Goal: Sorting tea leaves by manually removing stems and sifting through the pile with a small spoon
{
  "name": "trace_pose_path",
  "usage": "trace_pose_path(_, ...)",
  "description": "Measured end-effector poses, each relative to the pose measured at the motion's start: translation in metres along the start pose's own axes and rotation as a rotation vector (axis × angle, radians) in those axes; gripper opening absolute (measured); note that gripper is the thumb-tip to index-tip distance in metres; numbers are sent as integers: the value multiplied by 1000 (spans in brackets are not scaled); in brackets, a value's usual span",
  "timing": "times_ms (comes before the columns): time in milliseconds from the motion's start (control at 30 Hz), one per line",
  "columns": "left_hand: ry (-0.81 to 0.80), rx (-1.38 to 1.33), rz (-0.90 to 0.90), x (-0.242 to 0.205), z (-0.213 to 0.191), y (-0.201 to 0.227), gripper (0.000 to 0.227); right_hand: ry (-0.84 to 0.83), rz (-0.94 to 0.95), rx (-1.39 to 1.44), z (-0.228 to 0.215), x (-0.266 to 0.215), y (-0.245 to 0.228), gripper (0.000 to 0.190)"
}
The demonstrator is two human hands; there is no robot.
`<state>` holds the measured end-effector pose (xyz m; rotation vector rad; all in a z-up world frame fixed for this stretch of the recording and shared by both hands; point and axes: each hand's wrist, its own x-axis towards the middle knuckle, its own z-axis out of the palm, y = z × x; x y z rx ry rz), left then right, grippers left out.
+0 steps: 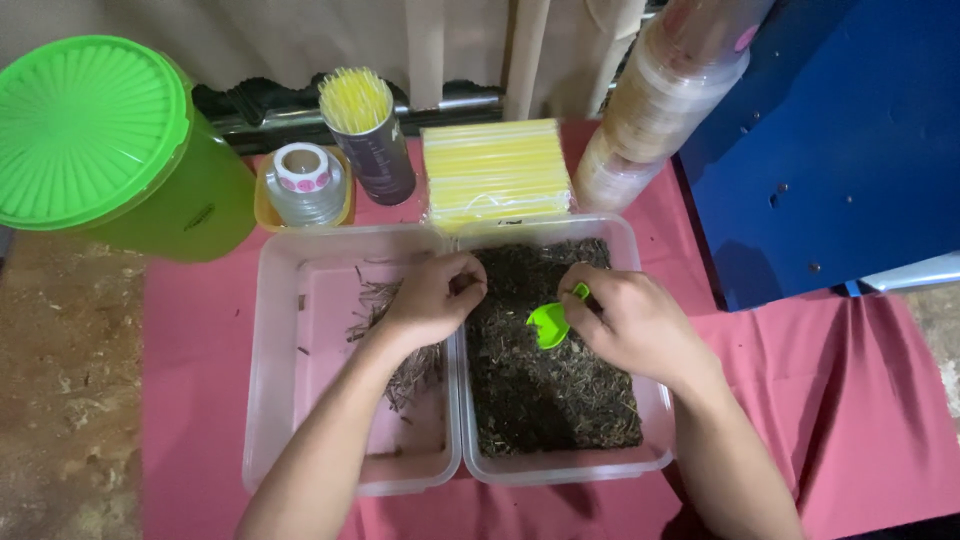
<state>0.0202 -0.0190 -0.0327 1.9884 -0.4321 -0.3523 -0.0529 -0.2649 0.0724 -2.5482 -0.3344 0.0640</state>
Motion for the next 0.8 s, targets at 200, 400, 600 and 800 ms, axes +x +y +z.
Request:
trace_pose_path(200, -30, -2, -17, -2, 0, 4, 17, 76, -23, 137, -1, 2, 4, 15)
trace_pose_path(400, -94, 6, -27, -7, -9, 26, 21, 174, -151, 79, 0, -3, 2, 10)
trace_pose_path(600, -100, 13, -9, -9, -10, 25, 22, 192, -165, 107, 3, -4, 4, 7)
trace_pose_path(800, -184, 40, 32, -8, -11, 21, 24, 179, -145, 128, 2, -2, 8, 9)
